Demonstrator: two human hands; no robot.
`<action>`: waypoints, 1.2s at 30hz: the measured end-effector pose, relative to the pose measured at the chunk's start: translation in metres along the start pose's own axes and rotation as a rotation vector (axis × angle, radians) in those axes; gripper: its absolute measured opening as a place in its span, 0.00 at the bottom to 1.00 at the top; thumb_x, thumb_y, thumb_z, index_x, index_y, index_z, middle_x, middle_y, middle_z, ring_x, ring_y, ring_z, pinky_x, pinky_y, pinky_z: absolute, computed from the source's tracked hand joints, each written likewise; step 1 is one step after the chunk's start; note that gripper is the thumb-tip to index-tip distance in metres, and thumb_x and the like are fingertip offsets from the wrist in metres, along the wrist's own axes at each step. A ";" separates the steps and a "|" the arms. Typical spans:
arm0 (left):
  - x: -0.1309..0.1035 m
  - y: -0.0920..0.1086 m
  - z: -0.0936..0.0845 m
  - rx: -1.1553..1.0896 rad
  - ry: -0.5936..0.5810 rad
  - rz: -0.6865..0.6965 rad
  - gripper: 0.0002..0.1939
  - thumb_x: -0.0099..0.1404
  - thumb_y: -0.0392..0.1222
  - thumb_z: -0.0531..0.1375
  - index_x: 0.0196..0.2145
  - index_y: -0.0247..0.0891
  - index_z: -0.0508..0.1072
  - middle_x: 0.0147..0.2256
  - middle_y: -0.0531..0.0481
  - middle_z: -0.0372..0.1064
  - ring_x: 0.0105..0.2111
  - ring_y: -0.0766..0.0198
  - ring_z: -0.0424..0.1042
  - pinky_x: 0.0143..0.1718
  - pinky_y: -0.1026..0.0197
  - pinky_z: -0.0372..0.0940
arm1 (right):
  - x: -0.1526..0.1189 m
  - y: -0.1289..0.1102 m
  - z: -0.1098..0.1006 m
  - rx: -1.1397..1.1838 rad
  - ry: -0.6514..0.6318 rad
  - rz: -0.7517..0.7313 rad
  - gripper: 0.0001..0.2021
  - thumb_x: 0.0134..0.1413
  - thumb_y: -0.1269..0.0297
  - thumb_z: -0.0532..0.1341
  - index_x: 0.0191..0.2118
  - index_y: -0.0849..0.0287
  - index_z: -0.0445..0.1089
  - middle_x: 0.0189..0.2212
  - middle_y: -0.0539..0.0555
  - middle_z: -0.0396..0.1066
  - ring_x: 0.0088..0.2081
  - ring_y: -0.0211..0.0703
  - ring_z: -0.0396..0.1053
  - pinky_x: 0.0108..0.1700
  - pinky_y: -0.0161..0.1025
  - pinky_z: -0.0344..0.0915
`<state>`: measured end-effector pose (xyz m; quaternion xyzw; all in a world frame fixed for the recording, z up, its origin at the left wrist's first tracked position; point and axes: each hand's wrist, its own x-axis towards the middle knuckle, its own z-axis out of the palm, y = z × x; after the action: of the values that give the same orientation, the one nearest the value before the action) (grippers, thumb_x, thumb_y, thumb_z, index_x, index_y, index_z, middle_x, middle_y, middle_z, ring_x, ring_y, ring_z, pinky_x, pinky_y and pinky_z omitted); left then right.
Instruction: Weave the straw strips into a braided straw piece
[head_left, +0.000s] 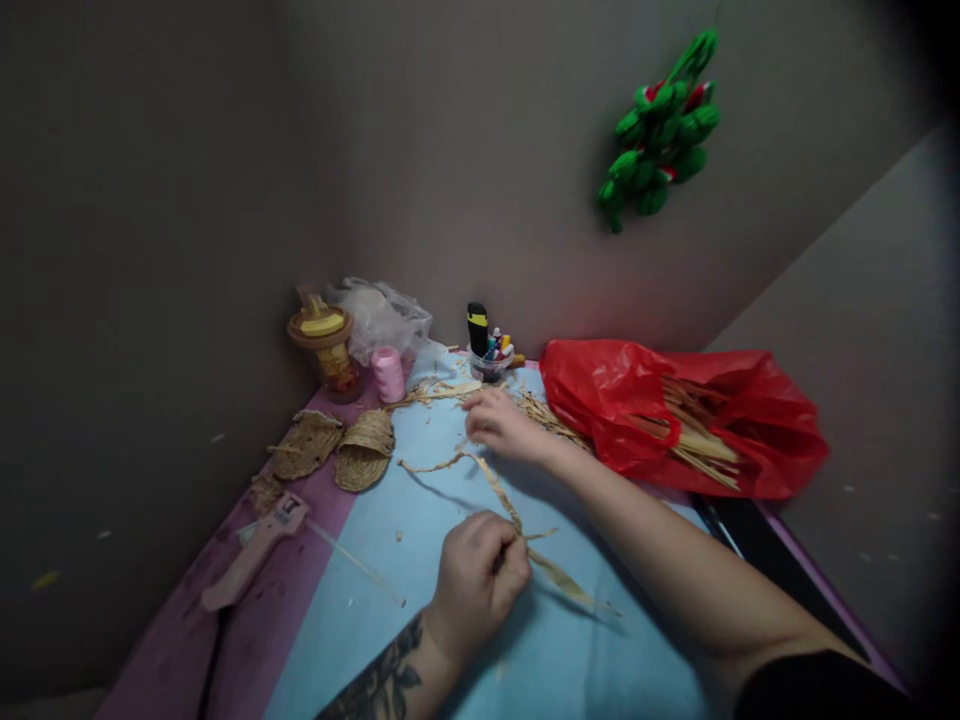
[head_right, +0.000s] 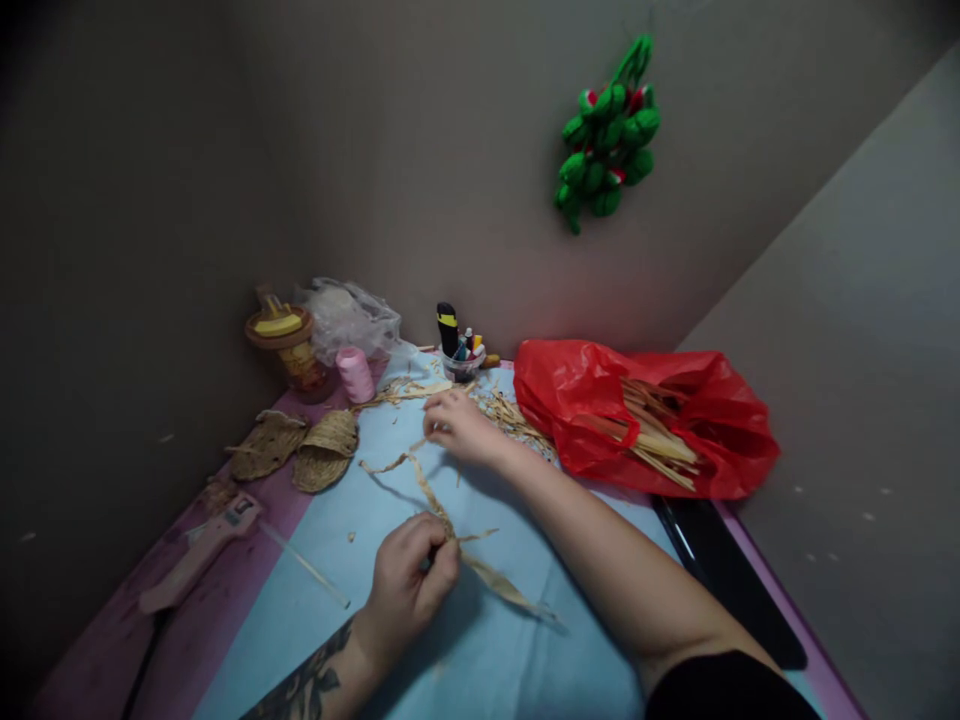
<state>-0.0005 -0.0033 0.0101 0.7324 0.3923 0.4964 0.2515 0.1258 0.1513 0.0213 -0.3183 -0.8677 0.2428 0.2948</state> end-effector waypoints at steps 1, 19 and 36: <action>0.001 0.000 -0.001 0.000 0.022 -0.030 0.09 0.61 0.34 0.51 0.23 0.37 0.59 0.21 0.53 0.57 0.23 0.69 0.58 0.26 0.67 0.54 | 0.002 -0.001 -0.012 0.162 0.163 0.037 0.03 0.49 0.67 0.60 0.27 0.58 0.68 0.39 0.55 0.68 0.46 0.45 0.63 0.51 0.49 0.56; 0.031 -0.026 -0.018 -0.021 0.012 -0.355 0.11 0.59 0.44 0.52 0.23 0.36 0.66 0.44 0.42 0.68 0.47 0.56 0.65 0.47 0.55 0.58 | -0.091 -0.046 -0.066 1.296 0.801 0.486 0.08 0.42 0.70 0.65 0.28 0.57 0.64 0.25 0.47 0.72 0.33 0.39 0.73 0.36 0.36 0.71; 0.030 -0.038 -0.004 -0.157 -0.141 -0.662 0.11 0.56 0.45 0.52 0.23 0.36 0.65 0.20 0.54 0.62 0.22 0.67 0.61 0.26 0.65 0.58 | -0.128 -0.058 0.001 1.040 0.555 0.793 0.12 0.41 0.60 0.64 0.23 0.60 0.61 0.17 0.46 0.62 0.19 0.31 0.58 0.21 0.29 0.55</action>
<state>-0.0101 0.0427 -0.0015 0.5764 0.5507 0.3649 0.4809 0.1809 0.0227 0.0101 -0.4781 -0.3509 0.6245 0.5082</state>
